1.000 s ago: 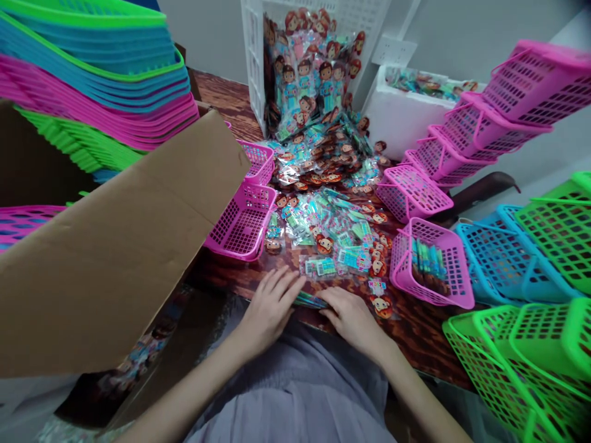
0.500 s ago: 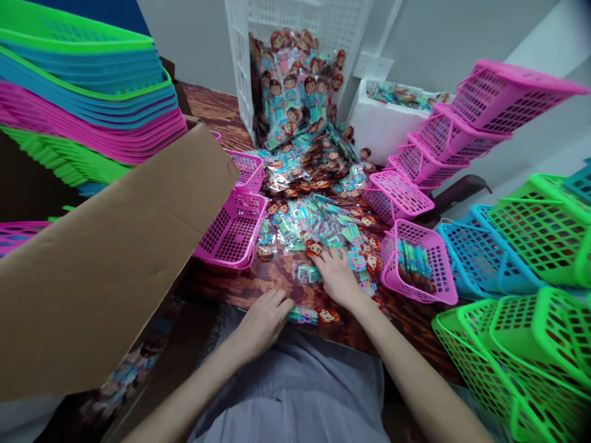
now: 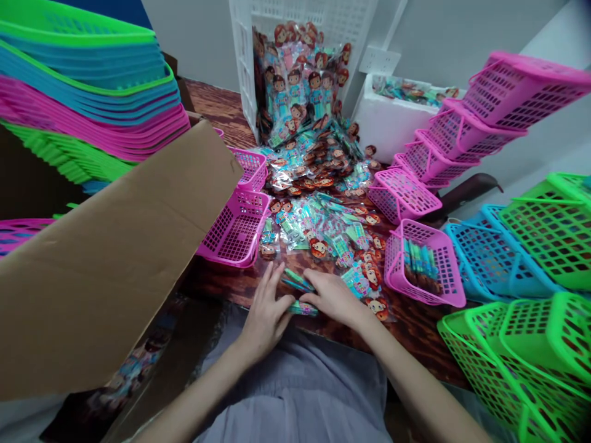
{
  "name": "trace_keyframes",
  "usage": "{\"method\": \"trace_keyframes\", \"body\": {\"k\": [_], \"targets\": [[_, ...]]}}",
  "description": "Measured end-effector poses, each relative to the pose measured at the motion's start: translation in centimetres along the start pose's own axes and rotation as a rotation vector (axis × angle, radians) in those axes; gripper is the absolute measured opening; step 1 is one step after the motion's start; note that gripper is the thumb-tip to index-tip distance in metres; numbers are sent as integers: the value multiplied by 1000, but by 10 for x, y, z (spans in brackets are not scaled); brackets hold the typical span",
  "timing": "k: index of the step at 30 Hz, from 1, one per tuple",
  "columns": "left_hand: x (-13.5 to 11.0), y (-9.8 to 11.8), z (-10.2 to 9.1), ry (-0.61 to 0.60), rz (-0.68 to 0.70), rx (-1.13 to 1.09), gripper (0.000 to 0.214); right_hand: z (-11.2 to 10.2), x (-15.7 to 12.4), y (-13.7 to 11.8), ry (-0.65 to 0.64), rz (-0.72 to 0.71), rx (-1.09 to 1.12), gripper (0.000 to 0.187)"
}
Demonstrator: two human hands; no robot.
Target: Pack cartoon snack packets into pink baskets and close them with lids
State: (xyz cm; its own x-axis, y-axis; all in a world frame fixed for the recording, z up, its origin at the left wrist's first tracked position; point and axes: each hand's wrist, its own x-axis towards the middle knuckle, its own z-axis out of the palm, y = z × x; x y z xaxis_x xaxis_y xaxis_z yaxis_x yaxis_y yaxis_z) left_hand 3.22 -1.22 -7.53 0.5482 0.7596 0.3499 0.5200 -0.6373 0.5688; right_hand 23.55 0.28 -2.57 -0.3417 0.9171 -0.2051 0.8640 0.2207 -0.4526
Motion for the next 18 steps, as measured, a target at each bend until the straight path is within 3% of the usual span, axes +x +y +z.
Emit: {"method": "trace_keyframes", "body": {"k": [8,14,16,18], "targets": [[-7,-11,3,-96,-75,-185,47,9,-40,14,-4,52,147,11],[1,-4,-2,-59,-9,25,88,18,-43,5,35,22,63,17],[10,-2,-7,-120,65,151,85,18,-44,0,44,25,45,17],[20,-1,-11,-225,154,217,67,15,-45,0,32,19,93,15]]}}
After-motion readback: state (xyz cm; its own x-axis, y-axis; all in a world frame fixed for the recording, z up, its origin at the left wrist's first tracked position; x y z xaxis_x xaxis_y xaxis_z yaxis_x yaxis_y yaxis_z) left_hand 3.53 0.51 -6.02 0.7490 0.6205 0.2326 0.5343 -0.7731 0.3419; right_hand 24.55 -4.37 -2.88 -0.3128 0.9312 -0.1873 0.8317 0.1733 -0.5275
